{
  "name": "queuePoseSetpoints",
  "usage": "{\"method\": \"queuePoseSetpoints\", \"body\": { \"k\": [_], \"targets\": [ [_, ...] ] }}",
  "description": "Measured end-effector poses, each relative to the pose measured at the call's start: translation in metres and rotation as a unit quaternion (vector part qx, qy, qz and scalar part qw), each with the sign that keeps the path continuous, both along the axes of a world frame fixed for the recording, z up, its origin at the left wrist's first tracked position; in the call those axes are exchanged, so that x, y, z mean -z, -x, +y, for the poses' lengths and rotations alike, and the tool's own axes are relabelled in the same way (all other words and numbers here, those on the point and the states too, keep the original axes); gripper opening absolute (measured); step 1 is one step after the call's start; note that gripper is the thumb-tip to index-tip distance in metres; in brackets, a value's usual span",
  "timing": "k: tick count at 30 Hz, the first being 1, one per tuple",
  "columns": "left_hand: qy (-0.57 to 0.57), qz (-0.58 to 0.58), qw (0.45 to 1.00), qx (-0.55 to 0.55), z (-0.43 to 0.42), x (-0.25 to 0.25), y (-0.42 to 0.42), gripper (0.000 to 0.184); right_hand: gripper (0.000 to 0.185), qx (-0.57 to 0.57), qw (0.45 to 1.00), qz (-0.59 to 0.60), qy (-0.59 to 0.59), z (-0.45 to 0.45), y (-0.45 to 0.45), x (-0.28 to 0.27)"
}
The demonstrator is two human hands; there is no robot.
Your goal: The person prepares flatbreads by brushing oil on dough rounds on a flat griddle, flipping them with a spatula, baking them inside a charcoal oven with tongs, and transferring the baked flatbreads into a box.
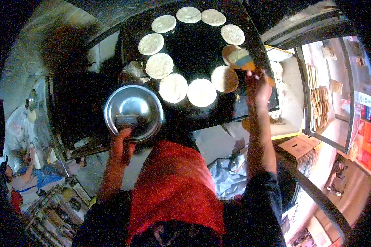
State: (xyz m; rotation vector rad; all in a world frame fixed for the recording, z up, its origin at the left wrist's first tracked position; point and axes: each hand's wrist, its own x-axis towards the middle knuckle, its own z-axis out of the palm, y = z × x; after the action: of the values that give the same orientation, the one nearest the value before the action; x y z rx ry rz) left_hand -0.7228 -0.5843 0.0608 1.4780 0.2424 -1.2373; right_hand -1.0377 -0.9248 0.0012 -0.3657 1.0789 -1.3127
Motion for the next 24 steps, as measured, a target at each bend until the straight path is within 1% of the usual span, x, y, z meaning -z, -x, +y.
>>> {"method": "queuePoseSetpoints", "body": {
  "k": [1,2,3,4,5,6,8,9,10,11,12,14,15,17,18,20,21,23,24],
  "targets": [
    [0.013,0.009,1.000,-0.022,-0.001,0.003,0.001,0.017,0.021,-0.056,0.997,-0.050,0.036,0.022,0.006,-0.006],
    [0.021,0.014,0.999,-0.033,-0.001,0.007,0.000,0.017,0.022,-0.054,0.998,-0.024,0.024,0.042,0.006,-0.013],
    [0.029,0.019,0.998,-0.045,-0.001,0.010,0.000,0.018,0.023,-0.069,0.996,0.060,-0.022,0.055,0.011,-0.010],
    [0.048,0.020,0.998,-0.023,0.003,0.012,-0.005,0.021,0.023,-0.083,0.984,0.142,-0.069,0.068,0.015,-0.004],
    [0.068,0.020,0.998,0.001,0.006,0.014,-0.010,0.024,0.023,-0.056,0.992,0.091,-0.073,0.076,0.017,-0.002],
    [0.069,0.020,0.997,0.001,0.008,0.015,-0.016,0.024,0.023,-0.030,0.996,0.038,-0.077,0.083,0.014,-0.002],
    [0.023,0.038,0.995,0.088,0.015,0.016,-0.027,0.029,0.020,-0.045,0.995,0.037,-0.085,0.099,-0.001,-0.019],
    [0.021,0.037,0.995,0.089,0.014,0.013,-0.026,0.029,0.020,-0.080,0.993,0.022,-0.079,0.109,-0.003,-0.017],
    [0.017,0.031,0.997,0.066,0.009,0.008,-0.022,0.027,0.021,-0.113,0.991,0.009,-0.072,0.119,-0.007,-0.017],
    [0.013,0.024,0.999,0.043,0.005,0.002,-0.019,0.025,0.023,-0.118,0.987,0.066,-0.083,0.127,-0.017,-0.020],
    [0.013,0.025,0.999,0.043,0.002,-0.006,-0.018,0.025,0.024,-0.090,0.988,0.110,-0.056,0.133,-0.017,-0.004],
    [0.005,0.010,0.999,0.040,-0.002,-0.020,-0.019,0.019,0.023,-0.090,0.987,0.122,-0.055,0.137,-0.025,-0.011],
    [0.005,0.007,0.999,0.035,-0.002,-0.019,-0.018,0.019,0.023,-0.095,0.987,0.120,-0.054,0.136,-0.034,-0.016],
    [0.029,-0.023,0.999,-0.003,0.000,-0.015,-0.018,0.022,0.023,-0.172,0.979,0.103,-0.016,0.141,-0.056,-0.026],
    [0.030,-0.022,0.999,-0.005,0.004,-0.014,-0.022,0.022,0.025,-0.194,0.977,0.077,-0.035,0.142,-0.069,-0.024],
    [0.026,0.036,0.998,0.043,0.017,-0.015,-0.036,0.025,0.026,-0.214,0.970,0.113,-0.031,0.144,-0.101,-0.016],
    [0.026,0.035,0.998,0.039,0.024,-0.008,-0.042,0.025,0.028,-0.191,0.967,0.166,0.007,0.142,-0.109,-0.001],
    [0.017,0.025,1.000,-0.003,0.039,0.014,-0.051,0.032,0.029,-0.208,0.967,0.147,-0.001,0.133,-0.128,-0.020],
    [0.014,0.024,1.000,-0.011,0.039,0.011,-0.053,0.032,0.029,-0.217,0.967,0.132,-0.015,0.130,-0.137,-0.032]
  ]
}}
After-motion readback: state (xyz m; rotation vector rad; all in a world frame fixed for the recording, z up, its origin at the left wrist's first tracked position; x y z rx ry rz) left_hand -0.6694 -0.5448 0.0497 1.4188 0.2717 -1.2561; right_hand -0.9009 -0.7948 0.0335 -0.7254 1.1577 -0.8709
